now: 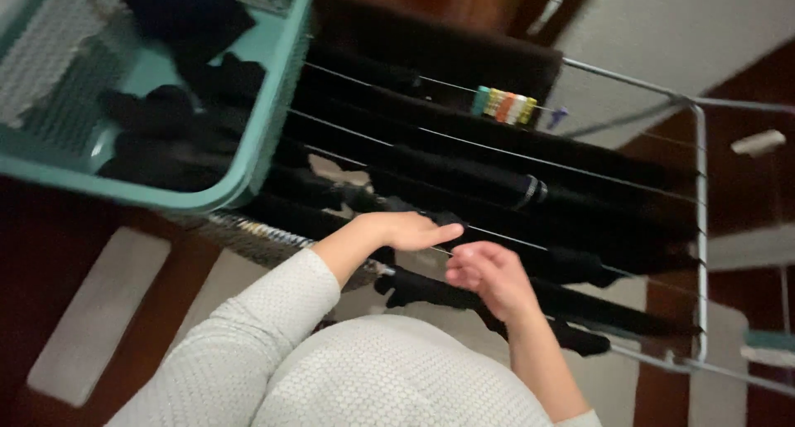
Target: The person takes wet clothes from a teal laundry basket and hangs them on a metal drying rack using colorful clothespins. The person handles socks, underwear, and small garments one at a time, clipping them to the rack's horizontal bars.
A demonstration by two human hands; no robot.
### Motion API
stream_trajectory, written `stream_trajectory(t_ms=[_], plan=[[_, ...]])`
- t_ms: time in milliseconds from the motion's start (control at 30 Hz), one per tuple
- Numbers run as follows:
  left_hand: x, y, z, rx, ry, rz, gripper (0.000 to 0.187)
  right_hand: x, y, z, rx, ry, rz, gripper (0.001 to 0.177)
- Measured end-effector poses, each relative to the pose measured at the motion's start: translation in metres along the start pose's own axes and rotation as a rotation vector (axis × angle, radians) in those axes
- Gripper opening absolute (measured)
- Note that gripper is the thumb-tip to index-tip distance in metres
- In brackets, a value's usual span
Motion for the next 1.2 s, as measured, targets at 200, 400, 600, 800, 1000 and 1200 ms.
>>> stream_trajectory(t_ms=[200,400,600,800,1000,1200], plan=[[-0.072,-0.074,-0.018,0.328,-0.167,0.499,0.062,0.003,0.041,-0.029,-0.422,-0.274,0.266,0.051],[-0.183,-0.151,-0.123,0.287,-0.023,1.026,0.031,0.038,0.048,-0.023,-0.329,-0.504,0.23,0.057],[-0.248,-0.128,-0.258,-0.372,0.559,0.604,0.027,0.039,0.04,-0.036,-0.37,-0.833,0.551,0.047],[-0.24,-0.055,-0.329,-0.394,0.767,0.156,0.061,0.085,0.025,-0.049,-0.426,-0.623,0.518,0.037],[-0.339,-0.101,-0.315,0.032,0.161,0.991,0.027,0.126,0.015,-0.047,-0.439,-0.428,0.43,0.033],[-0.369,-0.183,-0.235,0.77,-0.517,1.185,0.017,0.178,0.007,-0.08,-0.569,-0.242,0.263,0.033]])
Point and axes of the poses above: each hand's wrist, its own y-axis towards the middle knuckle, its own x-axis out of the palm, z = x × y, the point moved 5 cm from there along y, towards the middle knuckle, and after that the axes turned 11 degrees about z, right-handed, at the moved point
